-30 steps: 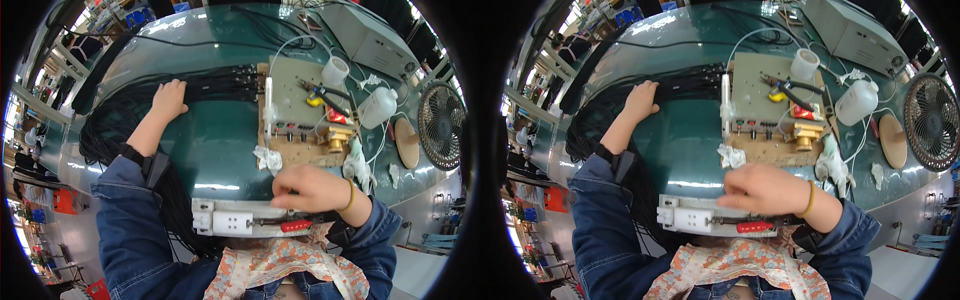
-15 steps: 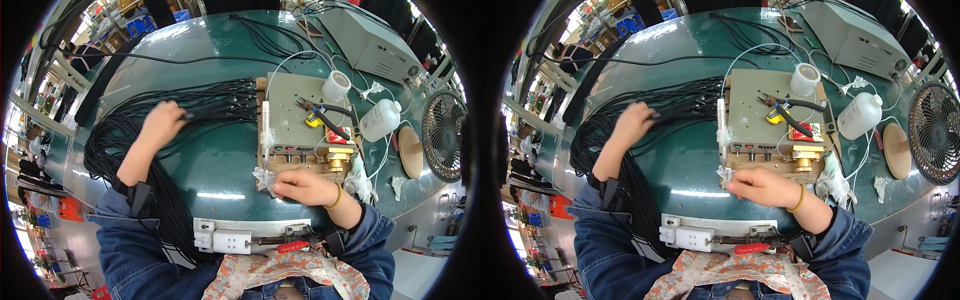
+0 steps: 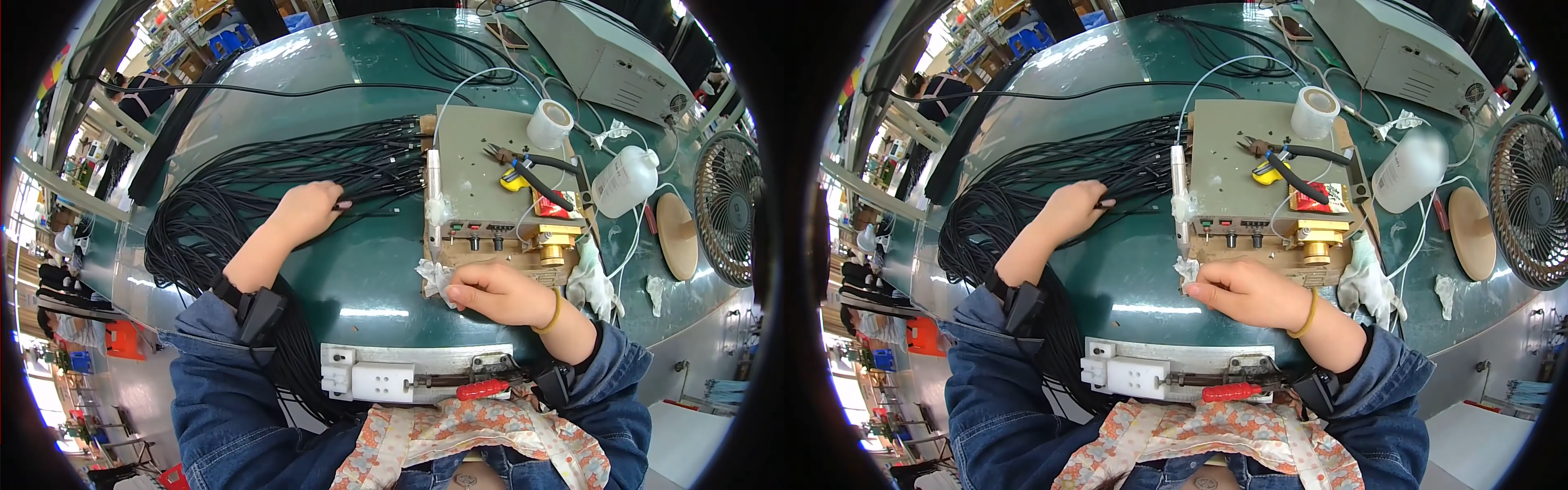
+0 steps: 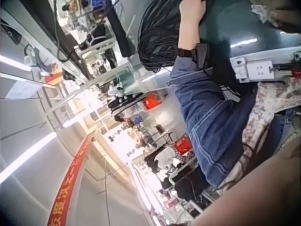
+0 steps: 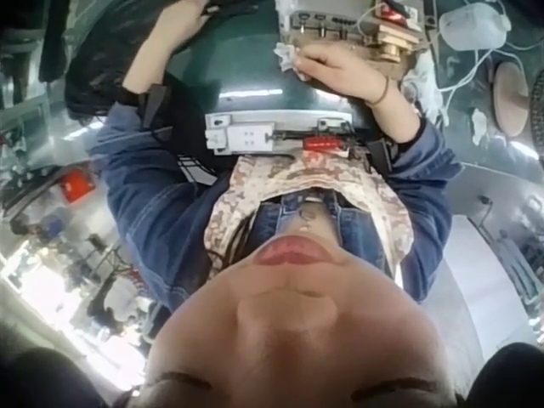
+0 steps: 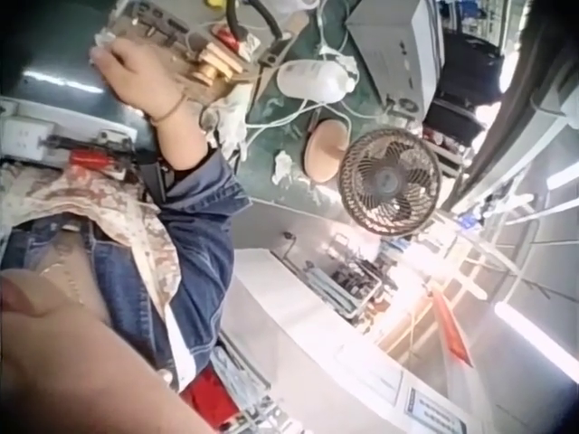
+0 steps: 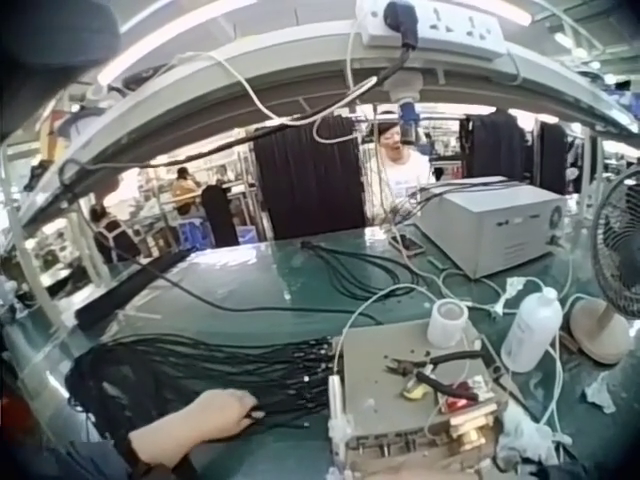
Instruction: The person picks up a cable from a bundle, inserts the connector into a machine, and pulls a lever. After removing the cable, the person applies a substance from a dispenser to the connector and presses a small component onto it by hand.
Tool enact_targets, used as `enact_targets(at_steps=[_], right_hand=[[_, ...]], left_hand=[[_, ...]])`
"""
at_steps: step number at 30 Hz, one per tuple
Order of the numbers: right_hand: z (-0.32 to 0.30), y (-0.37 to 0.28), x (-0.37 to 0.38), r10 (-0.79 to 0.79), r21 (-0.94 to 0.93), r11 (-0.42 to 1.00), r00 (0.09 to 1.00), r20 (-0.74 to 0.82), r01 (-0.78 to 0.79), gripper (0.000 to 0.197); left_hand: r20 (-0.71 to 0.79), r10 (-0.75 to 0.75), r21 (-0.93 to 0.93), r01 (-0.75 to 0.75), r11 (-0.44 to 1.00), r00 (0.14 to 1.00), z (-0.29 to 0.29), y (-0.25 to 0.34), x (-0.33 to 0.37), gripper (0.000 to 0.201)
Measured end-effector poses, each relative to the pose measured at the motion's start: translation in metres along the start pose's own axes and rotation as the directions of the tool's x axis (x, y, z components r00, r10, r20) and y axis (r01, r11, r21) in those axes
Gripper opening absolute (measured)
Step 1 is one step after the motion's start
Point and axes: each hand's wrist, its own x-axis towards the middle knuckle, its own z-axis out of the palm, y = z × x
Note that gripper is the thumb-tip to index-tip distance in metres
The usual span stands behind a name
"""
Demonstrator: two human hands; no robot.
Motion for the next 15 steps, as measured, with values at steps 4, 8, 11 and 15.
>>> enact_targets(at_steps=[4,8,11,15], right_hand=[[0.001,0.003,0.002,-0.008,-0.014,1.0,1.0,0.0,0.008,0.027],[0.0,0.008,0.002,0.013,0.022,1.0,1.0,-0.026,-0.012,0.028],[0.001,0.01,0.003,0.014,0.037,0.999,0.999,-0.035,-0.012,0.03],[0.003,0.011,0.005,0.01,0.018,1.0,1.0,-0.02,-0.009,0.031]], left_hand=[[-0.154,0.062,-0.018,-0.065,0.998,0.986,-0.012,0.003,0.016,0.02],[-0.29,0.0,-0.142,-0.043,0.989,0.957,-0.04,0.024,0.037,0.021],[-0.249,-0.202,-0.338,0.11,0.935,0.947,-0.056,0.033,0.047,0.024],[-0.264,-0.284,-0.5,0.121,0.858,0.922,-0.057,0.028,0.054,0.035]])
